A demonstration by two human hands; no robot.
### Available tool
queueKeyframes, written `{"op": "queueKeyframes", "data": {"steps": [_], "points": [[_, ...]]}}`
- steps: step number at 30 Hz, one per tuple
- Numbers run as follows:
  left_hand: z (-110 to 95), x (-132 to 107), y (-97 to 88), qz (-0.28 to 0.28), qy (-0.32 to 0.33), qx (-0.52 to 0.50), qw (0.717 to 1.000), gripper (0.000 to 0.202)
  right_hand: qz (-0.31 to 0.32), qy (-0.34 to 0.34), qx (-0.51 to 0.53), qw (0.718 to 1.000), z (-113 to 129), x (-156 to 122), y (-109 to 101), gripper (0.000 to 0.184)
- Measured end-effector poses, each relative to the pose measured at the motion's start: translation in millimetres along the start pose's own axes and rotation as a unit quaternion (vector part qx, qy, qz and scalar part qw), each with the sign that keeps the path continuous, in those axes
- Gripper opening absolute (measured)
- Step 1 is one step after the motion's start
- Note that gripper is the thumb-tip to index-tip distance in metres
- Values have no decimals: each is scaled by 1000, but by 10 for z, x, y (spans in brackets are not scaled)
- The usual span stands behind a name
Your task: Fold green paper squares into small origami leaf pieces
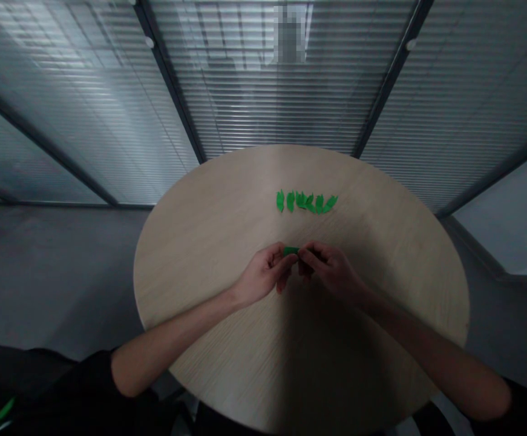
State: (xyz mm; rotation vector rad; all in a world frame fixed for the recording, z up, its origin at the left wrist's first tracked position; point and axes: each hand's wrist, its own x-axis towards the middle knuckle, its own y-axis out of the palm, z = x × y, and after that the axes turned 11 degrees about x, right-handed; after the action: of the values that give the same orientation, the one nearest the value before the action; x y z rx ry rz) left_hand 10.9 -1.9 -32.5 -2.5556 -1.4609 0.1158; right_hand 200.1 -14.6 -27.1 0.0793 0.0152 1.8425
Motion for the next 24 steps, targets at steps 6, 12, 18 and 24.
{"op": "queueKeyframes", "data": {"steps": [6, 12, 18, 24], "points": [[-2, 3, -4, -1, -3, 1, 1000, 43, -6, 5, -2, 1000, 10, -5, -2, 48], [0, 5, -4, 4, -17, 13, 1000, 42, -12, 0, -9, 1000, 35, -5, 5, 48], [18, 0, -18, 27, -23, 35, 999, 45, -23, -7, 6, 1000, 12, 8, 6, 48], [12, 2, -22, 39, -4, 10, 999, 46, -27, -15, 1, 1000, 11, 4, 4, 47]]}}
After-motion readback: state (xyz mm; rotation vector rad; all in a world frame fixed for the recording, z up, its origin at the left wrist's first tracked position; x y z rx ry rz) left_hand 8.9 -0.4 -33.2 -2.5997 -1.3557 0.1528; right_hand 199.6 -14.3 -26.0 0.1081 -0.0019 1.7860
